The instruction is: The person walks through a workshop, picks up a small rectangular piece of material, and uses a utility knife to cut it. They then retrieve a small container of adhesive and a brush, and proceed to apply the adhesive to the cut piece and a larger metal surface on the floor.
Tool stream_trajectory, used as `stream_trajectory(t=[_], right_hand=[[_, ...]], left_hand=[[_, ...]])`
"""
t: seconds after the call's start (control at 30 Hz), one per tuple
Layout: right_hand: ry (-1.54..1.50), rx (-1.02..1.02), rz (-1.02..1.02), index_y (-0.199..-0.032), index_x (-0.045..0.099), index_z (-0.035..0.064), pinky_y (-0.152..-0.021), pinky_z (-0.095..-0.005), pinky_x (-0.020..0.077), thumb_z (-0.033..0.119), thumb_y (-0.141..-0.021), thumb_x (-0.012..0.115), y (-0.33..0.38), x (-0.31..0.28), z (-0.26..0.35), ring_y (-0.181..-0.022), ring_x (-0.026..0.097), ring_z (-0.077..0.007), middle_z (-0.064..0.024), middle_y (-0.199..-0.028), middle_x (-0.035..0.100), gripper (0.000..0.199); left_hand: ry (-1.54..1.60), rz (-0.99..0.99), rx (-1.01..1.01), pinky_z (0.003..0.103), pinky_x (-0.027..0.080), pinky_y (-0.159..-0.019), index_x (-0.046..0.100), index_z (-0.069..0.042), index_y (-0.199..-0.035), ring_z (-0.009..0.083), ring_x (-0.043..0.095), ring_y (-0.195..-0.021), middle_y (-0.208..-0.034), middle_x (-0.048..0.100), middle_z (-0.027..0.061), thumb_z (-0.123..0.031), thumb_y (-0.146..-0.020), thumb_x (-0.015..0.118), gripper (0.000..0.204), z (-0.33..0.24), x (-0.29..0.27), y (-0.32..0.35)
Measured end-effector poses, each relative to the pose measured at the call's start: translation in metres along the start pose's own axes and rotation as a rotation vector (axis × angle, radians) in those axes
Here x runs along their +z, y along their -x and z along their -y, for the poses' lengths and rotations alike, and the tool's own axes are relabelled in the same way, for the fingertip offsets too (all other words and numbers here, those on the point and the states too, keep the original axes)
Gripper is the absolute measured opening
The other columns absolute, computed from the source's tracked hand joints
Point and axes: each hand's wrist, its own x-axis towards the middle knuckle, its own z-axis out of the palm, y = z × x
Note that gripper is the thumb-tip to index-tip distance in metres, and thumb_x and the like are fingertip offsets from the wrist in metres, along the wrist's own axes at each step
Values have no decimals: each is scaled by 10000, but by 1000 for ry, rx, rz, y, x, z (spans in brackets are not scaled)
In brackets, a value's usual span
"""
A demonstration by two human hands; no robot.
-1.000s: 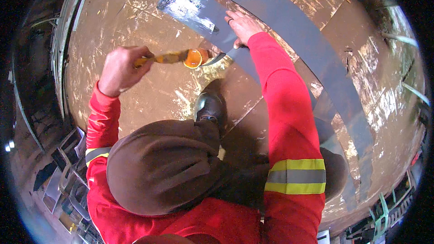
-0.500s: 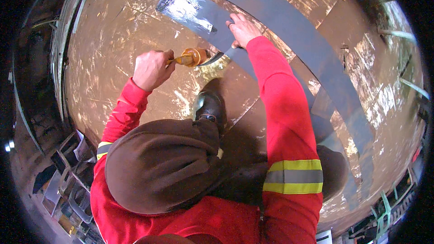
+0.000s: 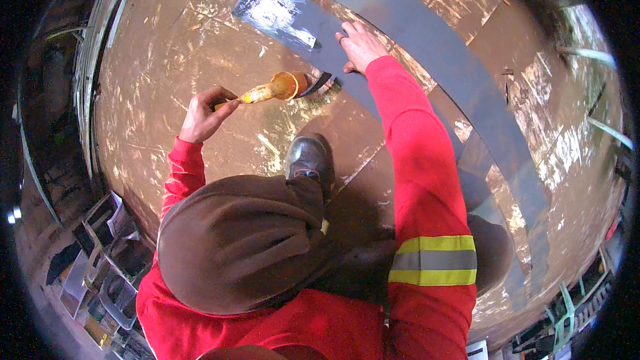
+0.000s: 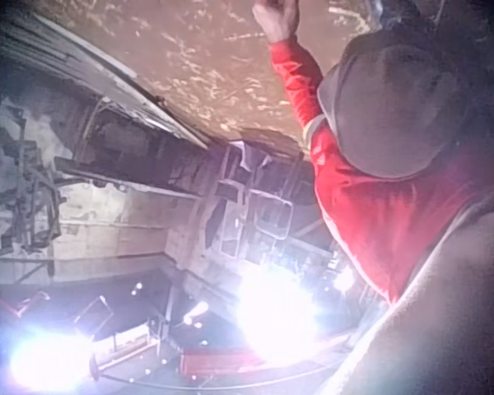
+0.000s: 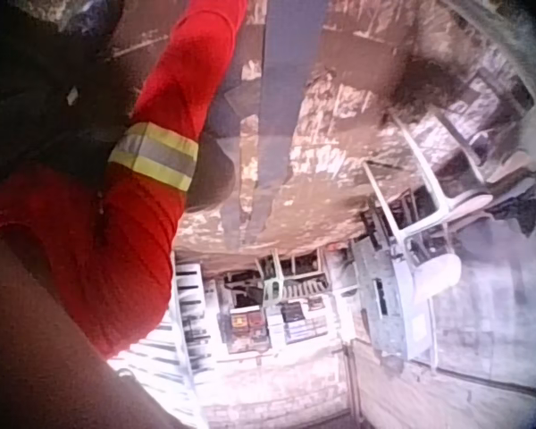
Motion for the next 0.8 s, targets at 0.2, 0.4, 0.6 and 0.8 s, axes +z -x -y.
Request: stream_trajectory(t=[0.2,0.4,0.6,0.8], right_hand=[[28,8,10,-1228,546,48,-988,-372,408,237,-538,841,1,-9,4,-1186,419,-269,-87,-1212,467,774],[61,-15,-5,-1229,542,58,-983,-384,397,268,-540,839,4,-14,6,-1170,429,-272,-75,-1205,475,779],[51,9,34,-1261,521,66,-990,-382,390,282,-551,834,5,-15,7,-1180,427,-267,-77,-1266,462,805],[37,23,49,-1300,492,77,-1010,-395,380,276,-572,826,5,-10,3,-1211,412,-269,-85,-1323,436,826]], left_hand=[[269,-74,8,241,456,-655,643,6,-891,80,575,-728,-778,650,35,-123,-829,680,147,19,1,11],[477,-155,39,226,448,-656,650,6,-897,77,567,-719,-794,644,21,-58,-807,688,117,36,-5,22],[572,-305,150,239,457,-650,637,10,-905,96,568,-703,-801,636,40,-28,-797,673,120,10,-33,31],[582,-461,454,257,449,-656,614,2,-947,121,562,-698,-817,629,71,-104,-825,637,163,-23,-89,31]])
